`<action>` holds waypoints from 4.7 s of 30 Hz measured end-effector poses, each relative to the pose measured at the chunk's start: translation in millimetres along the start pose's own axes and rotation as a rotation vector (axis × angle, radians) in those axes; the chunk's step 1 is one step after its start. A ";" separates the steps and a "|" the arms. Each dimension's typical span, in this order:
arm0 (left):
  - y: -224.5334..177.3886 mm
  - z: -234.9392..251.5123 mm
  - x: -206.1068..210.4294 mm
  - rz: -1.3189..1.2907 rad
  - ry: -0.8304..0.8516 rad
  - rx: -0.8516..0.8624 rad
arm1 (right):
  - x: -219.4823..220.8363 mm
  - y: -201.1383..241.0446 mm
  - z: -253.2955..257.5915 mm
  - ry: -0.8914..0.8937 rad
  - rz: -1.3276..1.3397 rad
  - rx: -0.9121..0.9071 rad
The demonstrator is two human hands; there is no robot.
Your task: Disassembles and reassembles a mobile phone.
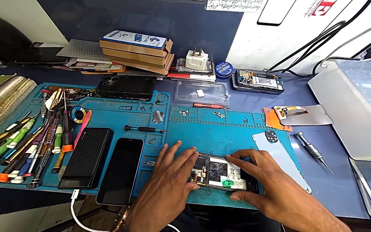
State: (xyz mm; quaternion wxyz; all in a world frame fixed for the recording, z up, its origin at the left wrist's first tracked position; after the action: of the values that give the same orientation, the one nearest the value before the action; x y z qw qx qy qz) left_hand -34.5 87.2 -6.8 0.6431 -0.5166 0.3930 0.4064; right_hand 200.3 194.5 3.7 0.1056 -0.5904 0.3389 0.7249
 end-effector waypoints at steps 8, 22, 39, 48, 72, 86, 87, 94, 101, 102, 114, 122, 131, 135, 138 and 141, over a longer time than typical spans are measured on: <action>3.4 2.1 -3.1 0.034 0.009 0.005 | 4.4 2.6 2.4 -0.073 -0.041 0.014; -0.5 4.5 -7.8 0.119 0.013 0.045 | 3.2 7.1 4.8 -0.095 -0.072 0.006; -14.8 16.3 -15.0 0.161 0.099 0.048 | 5.3 47.5 13.6 -0.086 -0.030 -0.224; -14.3 17.9 -14.8 0.120 0.088 0.045 | 18.0 44.2 20.8 -0.089 -0.081 -0.297; -13.9 19.6 -13.0 0.105 0.073 0.087 | 0.1 -3.9 -34.9 -0.232 0.039 -0.010; -15.2 21.9 -14.9 0.155 0.081 0.116 | 18.5 -6.8 -49.4 -0.209 -0.139 0.075; -15.5 22.5 -14.8 0.159 0.089 0.122 | 18.9 -6.5 -49.5 -0.216 -0.136 0.081; -14.7 26.5 -15.1 0.153 0.132 0.118 | 19.0 -5.8 -48.8 -0.215 -0.118 0.096; -21.8 23.6 -12.3 0.168 0.116 0.107 | 7.4 -1.9 -43.7 -0.138 -0.121 0.095; -22.4 22.5 -11.7 0.169 0.116 0.104 | 6.0 -1.7 -42.8 -0.129 -0.124 0.089; -43.6 36.4 0.6 0.120 0.095 0.141 | 0.5 3.3 -19.0 -0.094 -0.076 0.025; -63.0 47.3 6.9 0.098 0.092 0.141 | -0.9 11.8 -8.0 -0.089 -0.069 0.002; -59.5 47.5 5.6 0.122 0.125 0.160 | 0.6 16.4 -8.2 -0.113 -0.130 -0.007; -54.1 47.3 0.3 0.124 0.181 0.166 | -0.8 16.7 -8.0 -0.096 -0.147 0.001; -56.6 45.5 2.8 0.124 0.160 0.139 | -0.9 18.2 -6.7 -0.088 -0.142 0.019; -60.0 45.7 4.7 0.121 0.137 0.135 | 1.0 20.1 -6.6 -0.104 -0.120 0.027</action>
State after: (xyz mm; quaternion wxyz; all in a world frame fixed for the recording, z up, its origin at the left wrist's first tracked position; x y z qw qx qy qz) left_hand 26.8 124.5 16.8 0.6223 -0.4741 0.4929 0.3809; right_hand 194.1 175.1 9.7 0.1741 -0.5698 0.3066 0.7423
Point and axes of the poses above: each hand's wrist, its own z-axis towards the middle knuckle, its own x-axis out of the palm, y = z × x, the point moved 4 cm from there along z, towards the middle knuckle
